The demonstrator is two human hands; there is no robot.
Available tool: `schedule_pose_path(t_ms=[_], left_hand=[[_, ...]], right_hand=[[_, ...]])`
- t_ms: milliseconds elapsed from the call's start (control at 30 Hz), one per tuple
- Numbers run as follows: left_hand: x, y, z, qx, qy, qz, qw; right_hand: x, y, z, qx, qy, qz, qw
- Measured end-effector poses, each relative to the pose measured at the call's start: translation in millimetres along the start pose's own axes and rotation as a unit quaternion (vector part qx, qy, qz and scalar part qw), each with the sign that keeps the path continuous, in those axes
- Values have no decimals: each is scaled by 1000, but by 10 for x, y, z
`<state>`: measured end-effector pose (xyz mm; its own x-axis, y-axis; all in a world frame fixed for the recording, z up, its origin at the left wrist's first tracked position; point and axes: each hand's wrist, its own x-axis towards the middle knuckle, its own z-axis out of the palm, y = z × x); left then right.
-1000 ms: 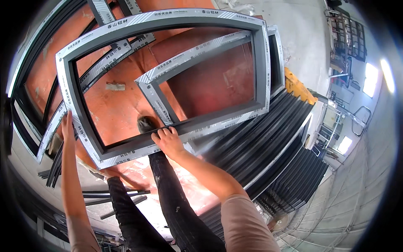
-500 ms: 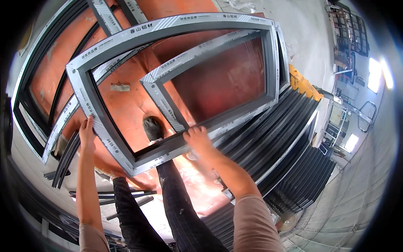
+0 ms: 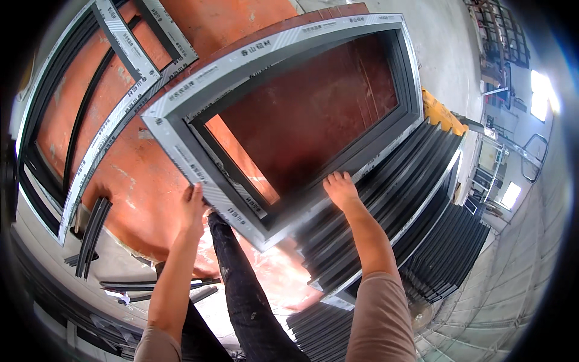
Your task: The person cuts metal bars using a saw machine, fits the cut bars into window frames by hand, and stacks the window frames onto a pallet.
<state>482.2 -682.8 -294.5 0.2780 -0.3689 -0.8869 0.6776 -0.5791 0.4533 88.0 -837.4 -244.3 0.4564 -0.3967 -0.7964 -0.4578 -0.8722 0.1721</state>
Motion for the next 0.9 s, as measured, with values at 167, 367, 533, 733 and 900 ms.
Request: schedule_pose_path(t_ms=[167,367,533,733,900], left_hand=[[124,-623,283,146,24,67,987],[143,-705,317,210,2,66,975],[-197,-570,-31,186,10,-21,982],[-801,-1342,-1723,113,71,-81,988],[-1433,-1253,-2260,-7,104,-192,976]], right_hand=[[-102,-387,47,73,25,-3,997],[241,-1195,-815,409,152,101,894],[923,-1847,-1671,491,227,130,831],[1188,-2300,-2072,489,235,230,808],[1050,-2200,-1787,445,202,245,837]])
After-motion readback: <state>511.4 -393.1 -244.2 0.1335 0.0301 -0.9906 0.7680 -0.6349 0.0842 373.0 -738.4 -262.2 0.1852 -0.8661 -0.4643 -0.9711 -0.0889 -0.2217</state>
